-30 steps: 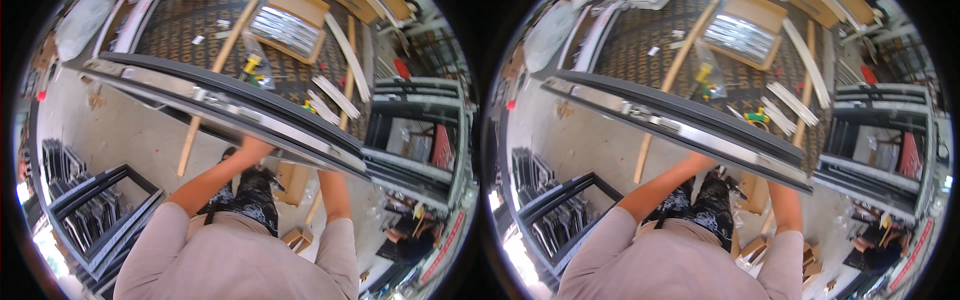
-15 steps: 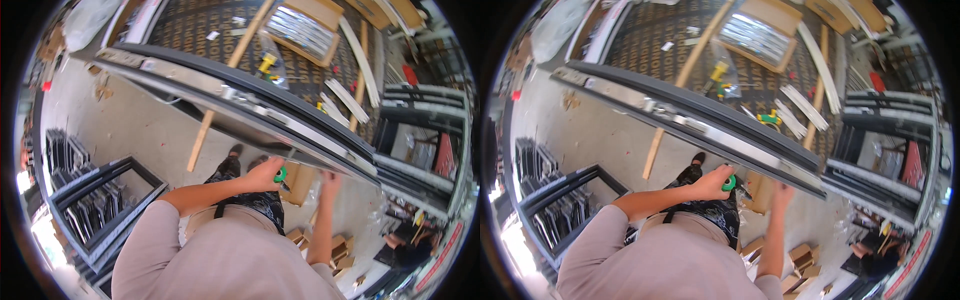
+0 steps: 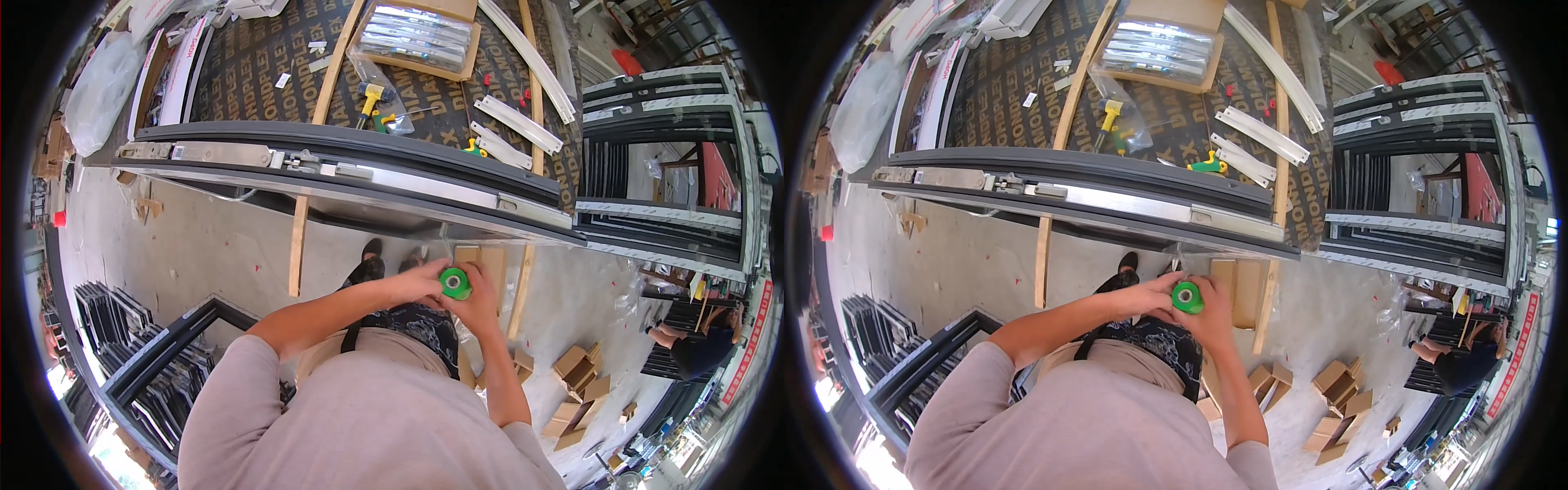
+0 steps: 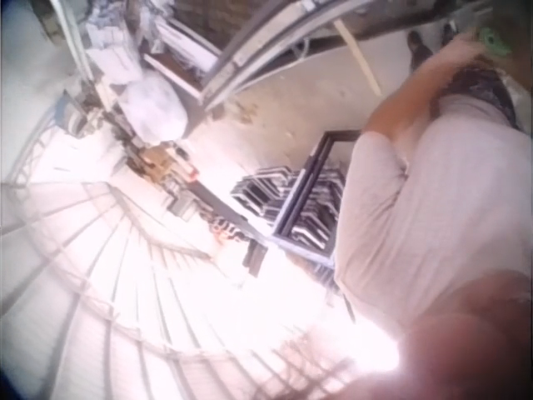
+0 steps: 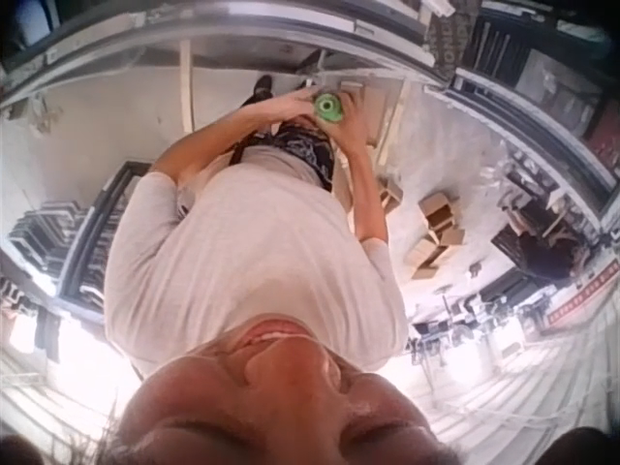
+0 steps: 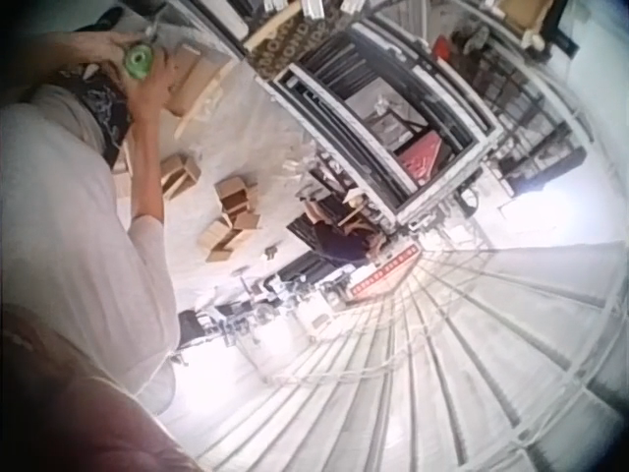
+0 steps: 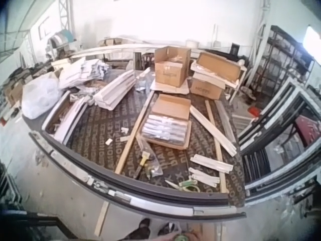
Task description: Install hardware and trim into a metal window frame using scissors, a screwdriver, and manual force.
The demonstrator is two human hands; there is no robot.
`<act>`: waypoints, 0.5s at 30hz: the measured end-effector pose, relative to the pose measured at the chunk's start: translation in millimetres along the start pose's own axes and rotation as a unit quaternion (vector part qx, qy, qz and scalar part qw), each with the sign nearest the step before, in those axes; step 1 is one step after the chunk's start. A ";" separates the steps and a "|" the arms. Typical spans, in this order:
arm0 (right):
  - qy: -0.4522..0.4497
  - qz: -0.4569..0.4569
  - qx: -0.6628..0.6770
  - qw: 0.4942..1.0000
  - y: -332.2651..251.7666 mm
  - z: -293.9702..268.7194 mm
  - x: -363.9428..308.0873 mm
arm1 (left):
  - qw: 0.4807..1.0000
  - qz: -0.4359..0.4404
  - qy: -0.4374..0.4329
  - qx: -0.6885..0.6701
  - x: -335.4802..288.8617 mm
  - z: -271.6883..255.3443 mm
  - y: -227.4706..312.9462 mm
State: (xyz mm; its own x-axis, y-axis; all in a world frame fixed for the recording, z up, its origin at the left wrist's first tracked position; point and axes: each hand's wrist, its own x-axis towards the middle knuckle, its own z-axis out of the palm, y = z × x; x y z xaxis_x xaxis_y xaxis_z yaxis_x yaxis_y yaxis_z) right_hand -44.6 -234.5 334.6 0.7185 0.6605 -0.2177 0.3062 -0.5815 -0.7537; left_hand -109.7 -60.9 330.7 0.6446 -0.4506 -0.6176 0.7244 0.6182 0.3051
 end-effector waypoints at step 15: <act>0.151 0.064 0.063 0.984 -54.3 -6.3 -2.7 | 0.717 0.419 0.226 0.510 27.9 -17.4 -4.5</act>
State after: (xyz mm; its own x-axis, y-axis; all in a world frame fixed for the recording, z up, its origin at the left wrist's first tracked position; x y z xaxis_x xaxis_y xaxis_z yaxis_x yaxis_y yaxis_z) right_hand -59.3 -207.6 380.0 0.9047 0.4034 -0.1372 0.1342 -0.5754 -0.8068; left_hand -99.3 -65.1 299.4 0.9798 0.1995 -0.0096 0.0796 -0.3459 0.9349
